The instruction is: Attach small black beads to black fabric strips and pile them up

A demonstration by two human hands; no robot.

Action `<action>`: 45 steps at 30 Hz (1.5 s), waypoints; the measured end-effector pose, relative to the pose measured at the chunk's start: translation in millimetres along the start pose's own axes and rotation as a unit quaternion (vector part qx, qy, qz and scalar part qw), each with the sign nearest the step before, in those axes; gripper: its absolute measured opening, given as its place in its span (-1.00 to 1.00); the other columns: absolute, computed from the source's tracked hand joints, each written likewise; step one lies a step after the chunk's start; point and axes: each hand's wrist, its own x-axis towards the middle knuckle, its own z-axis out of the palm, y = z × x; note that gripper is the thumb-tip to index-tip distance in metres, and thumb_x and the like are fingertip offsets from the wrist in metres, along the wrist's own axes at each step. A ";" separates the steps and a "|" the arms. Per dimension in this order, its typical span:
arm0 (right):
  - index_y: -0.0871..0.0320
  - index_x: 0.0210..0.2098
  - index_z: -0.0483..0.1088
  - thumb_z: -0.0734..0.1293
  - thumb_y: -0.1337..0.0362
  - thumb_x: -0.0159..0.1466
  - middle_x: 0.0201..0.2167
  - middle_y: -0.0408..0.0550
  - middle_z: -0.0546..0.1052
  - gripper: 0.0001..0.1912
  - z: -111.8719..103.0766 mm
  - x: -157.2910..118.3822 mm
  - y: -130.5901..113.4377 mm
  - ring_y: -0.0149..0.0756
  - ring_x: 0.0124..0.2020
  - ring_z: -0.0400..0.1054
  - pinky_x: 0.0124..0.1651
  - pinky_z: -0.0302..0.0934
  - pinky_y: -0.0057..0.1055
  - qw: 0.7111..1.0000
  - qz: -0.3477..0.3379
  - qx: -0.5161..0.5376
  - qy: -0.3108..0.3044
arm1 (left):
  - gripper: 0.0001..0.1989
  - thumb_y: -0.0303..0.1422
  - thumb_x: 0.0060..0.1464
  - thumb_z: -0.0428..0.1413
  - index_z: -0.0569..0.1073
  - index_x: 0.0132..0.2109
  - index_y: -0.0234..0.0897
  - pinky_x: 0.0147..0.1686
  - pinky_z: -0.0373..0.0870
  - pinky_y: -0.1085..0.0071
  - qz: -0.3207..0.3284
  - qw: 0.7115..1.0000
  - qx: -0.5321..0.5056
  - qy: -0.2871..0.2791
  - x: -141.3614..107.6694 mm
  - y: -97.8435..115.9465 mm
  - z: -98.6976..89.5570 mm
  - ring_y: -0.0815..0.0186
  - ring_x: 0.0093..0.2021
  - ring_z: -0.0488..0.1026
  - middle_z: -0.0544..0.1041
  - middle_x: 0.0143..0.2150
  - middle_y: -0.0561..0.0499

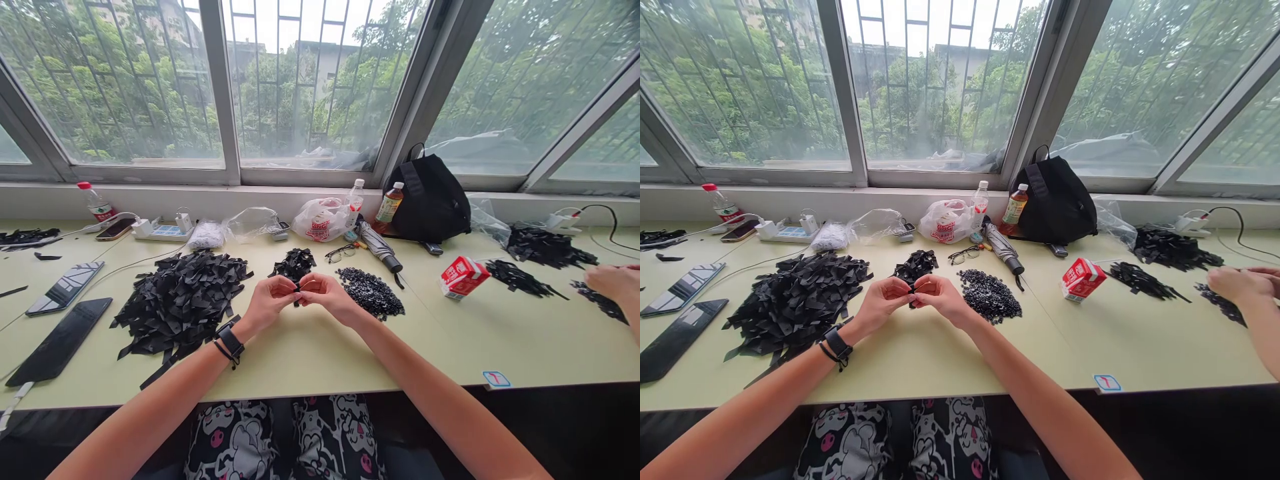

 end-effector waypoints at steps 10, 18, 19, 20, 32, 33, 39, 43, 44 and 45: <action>0.13 -0.10 0.46 0.54 0.11 0.21 -0.26 0.01 0.66 -0.65 5.8 -4.9 -6.9 -0.18 -0.25 0.59 -0.06 0.46 -0.14 0.997 -0.045 -0.068 0.003 | -0.79 -0.22 0.17 0.30 0.53 -0.23 -0.28 -0.19 0.61 0.27 0.093 0.990 0.106 0.020 -0.2 -2.3 -2.3 0.27 -0.30 0.59 0.61 -0.27 -0.04; 0.13 -0.09 0.47 0.54 0.10 0.22 -0.24 0.01 0.66 -0.64 7.4 -6.0 -6.9 -0.20 -0.24 0.58 -0.06 0.45 -0.18 0.994 -0.066 -0.087 -0.008 | -0.79 -0.25 0.19 0.29 0.47 -0.29 -0.26 -0.24 0.58 0.34 0.116 0.979 0.164 0.035 -0.7 0.9 -4.5 0.33 -0.36 0.52 0.56 -0.35 0.02; 0.13 -0.10 0.48 0.54 0.10 0.22 -0.25 0.01 0.65 -0.64 7.3 -5.7 -7.1 -0.20 -0.24 0.58 -0.07 0.45 -0.19 0.994 -0.066 -0.087 -0.007 | -0.79 -0.26 0.20 0.28 0.46 -0.30 -0.26 -0.25 0.57 0.35 0.119 0.978 0.170 0.032 -0.8 1.4 -4.6 0.33 -0.36 0.51 0.55 -0.36 0.03; 0.14 -0.11 0.48 0.54 0.09 0.22 -0.26 0.01 0.65 -0.64 7.3 -5.4 -7.3 -0.21 -0.26 0.57 -0.09 0.45 -0.20 0.994 -0.064 -0.087 -0.006 | -0.79 -0.26 0.20 0.27 0.45 -0.30 -0.25 -0.25 0.56 0.35 0.121 0.977 0.175 0.028 -1.0 1.9 -4.7 0.34 -0.36 0.51 0.55 -0.36 0.04; 0.15 -0.17 0.50 0.56 0.04 0.16 -0.37 -0.06 0.58 -0.61 8.1 -5.5 -8.5 -0.29 -0.38 0.47 -0.22 0.40 -0.29 0.996 -0.043 -0.084 0.002 | -0.73 -0.18 0.23 0.22 0.38 -0.33 -0.23 -0.26 0.50 0.33 0.130 0.967 0.218 0.002 -1.1 1.8 -4.6 0.32 -0.37 0.44 0.53 -0.37 0.03; 0.15 -0.17 0.50 0.56 0.03 0.16 -0.37 -0.07 0.57 -0.61 8.2 -5.5 -8.8 -0.30 -0.38 0.46 -0.23 0.40 -0.30 0.995 -0.043 -0.084 0.002 | -0.73 -0.19 0.23 0.23 0.38 -0.34 -0.23 -0.27 0.50 0.34 0.129 0.968 0.214 0.002 -1.0 2.3 -4.4 0.33 -0.38 0.43 0.52 -0.37 0.04; 0.15 -0.17 0.51 0.56 0.06 0.17 -0.37 -0.08 0.57 -0.63 8.4 -5.8 -11.3 -0.32 -0.40 0.44 -0.25 0.37 -0.32 0.996 -0.041 -0.084 -0.003 | -0.72 -0.23 0.23 0.23 0.35 -0.36 -0.23 -0.29 0.43 0.38 0.132 0.966 0.220 0.004 -2.0 5.2 -2.7 0.35 -0.39 0.39 0.50 -0.40 0.07; 0.14 -0.14 0.51 0.55 0.05 0.18 -0.36 -0.07 0.58 -0.63 8.8 -6.8 -12.9 -0.31 -0.39 0.45 -0.24 0.37 -0.30 0.995 -0.043 -0.091 -0.007 | -0.74 -0.23 0.23 0.22 0.36 -0.35 -0.23 -0.30 0.43 0.38 0.132 0.967 0.220 0.006 -1.5 5.8 -3.1 0.35 -0.39 0.39 0.48 -0.40 0.06; 0.13 -0.12 0.51 0.54 0.06 0.19 -0.35 -0.07 0.59 -0.63 9.1 -6.9 -13.0 -0.29 -0.36 0.47 -0.21 0.38 -0.30 0.995 -0.044 -0.094 -0.012 | -0.75 -0.24 0.23 0.23 0.37 -0.34 -0.23 -0.29 0.44 0.38 0.130 0.967 0.218 0.011 -1.3 6.0 -3.5 0.35 -0.39 0.39 0.48 -0.40 0.06; 0.12 -0.09 0.51 0.54 0.07 0.20 -0.33 -0.07 0.59 -0.62 9.5 -6.8 -12.8 -0.28 -0.33 0.48 -0.18 0.38 -0.29 0.994 -0.046 -0.097 -0.017 | -0.76 -0.25 0.22 0.23 0.38 -0.34 -0.23 -0.28 0.45 0.37 0.127 0.968 0.214 0.016 -1.2 6.1 -3.9 0.35 -0.39 0.41 0.48 -0.40 0.06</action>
